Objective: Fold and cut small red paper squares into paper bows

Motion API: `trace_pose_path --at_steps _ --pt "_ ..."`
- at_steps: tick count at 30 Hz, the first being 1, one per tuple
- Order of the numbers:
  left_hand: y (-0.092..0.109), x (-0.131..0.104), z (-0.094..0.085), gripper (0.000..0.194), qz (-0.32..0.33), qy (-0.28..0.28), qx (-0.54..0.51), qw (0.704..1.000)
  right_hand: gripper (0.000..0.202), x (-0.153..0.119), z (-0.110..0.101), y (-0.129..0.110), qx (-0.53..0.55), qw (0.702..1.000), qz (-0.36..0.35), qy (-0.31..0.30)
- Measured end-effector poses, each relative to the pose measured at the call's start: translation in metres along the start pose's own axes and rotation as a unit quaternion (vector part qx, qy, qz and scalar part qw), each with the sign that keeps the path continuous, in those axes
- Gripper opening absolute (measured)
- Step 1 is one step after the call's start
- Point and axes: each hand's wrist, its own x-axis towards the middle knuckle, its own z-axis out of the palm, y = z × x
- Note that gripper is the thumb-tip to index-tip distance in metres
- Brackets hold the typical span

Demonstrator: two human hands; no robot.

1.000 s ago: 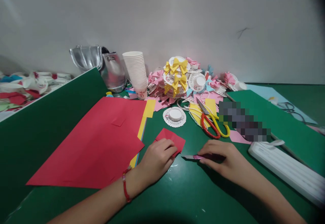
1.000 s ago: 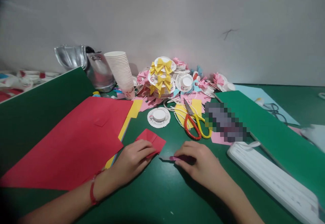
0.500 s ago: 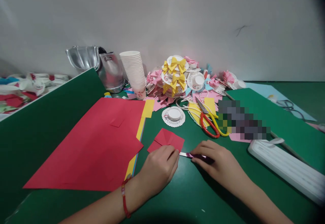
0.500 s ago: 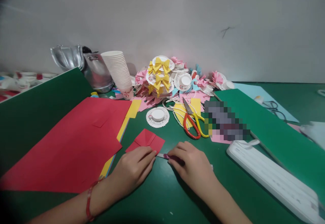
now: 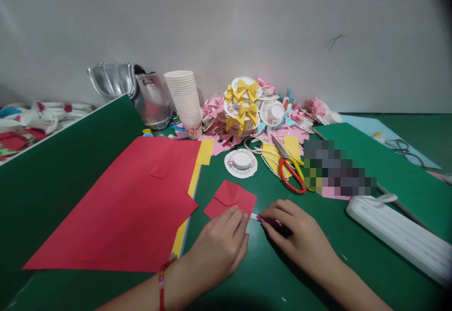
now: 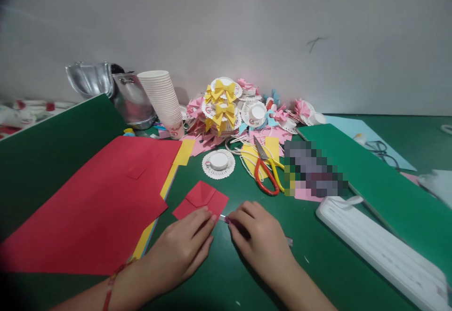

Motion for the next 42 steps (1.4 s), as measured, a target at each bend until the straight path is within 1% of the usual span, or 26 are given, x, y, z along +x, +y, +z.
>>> trace_pose_path --at_steps 4,8,12,19,23,28,32,37,42 --pt "0.000 0.001 0.002 0.026 0.022 0.016 0.013 1.000 0.017 0.000 0.002 0.001 0.035 0.999 0.005 0.010" --pt "-0.002 -0.001 0.005 0.027 0.029 0.026 0.020 0.999 0.017 0.001 0.001 0.004 0.058 0.998 -0.002 0.016" --pt "-0.002 -0.003 0.005 0.027 0.029 0.014 0.014 0.999 0.016 0.002 -0.001 0.007 0.060 0.998 -0.004 0.012" --pt "-0.003 -0.002 0.000 0.030 0.000 -0.014 -0.010 1.000 0.016 0.002 -0.005 0.010 0.063 0.998 -0.025 0.004" --pt "-0.002 -0.002 0.000 0.031 -0.007 -0.008 -0.002 1.000 0.016 0.001 -0.004 0.011 0.045 0.998 -0.047 0.014" --pt "-0.002 -0.003 0.001 0.030 0.007 0.007 0.007 1.000 0.017 0.004 -0.002 0.009 0.028 0.998 -0.047 0.025" --pt "-0.003 -0.003 0.002 0.032 0.009 0.000 0.010 1.000 0.016 0.006 -0.004 0.011 0.018 0.998 -0.044 0.028" --pt "-0.003 -0.002 0.002 0.032 0.011 -0.007 0.009 1.000 0.017 0.006 -0.007 0.016 0.028 0.997 -0.065 0.033" --pt "0.001 -0.001 -0.003 0.032 0.007 -0.023 0.004 1.000 0.016 0.007 -0.006 0.014 0.027 0.997 -0.064 0.026"
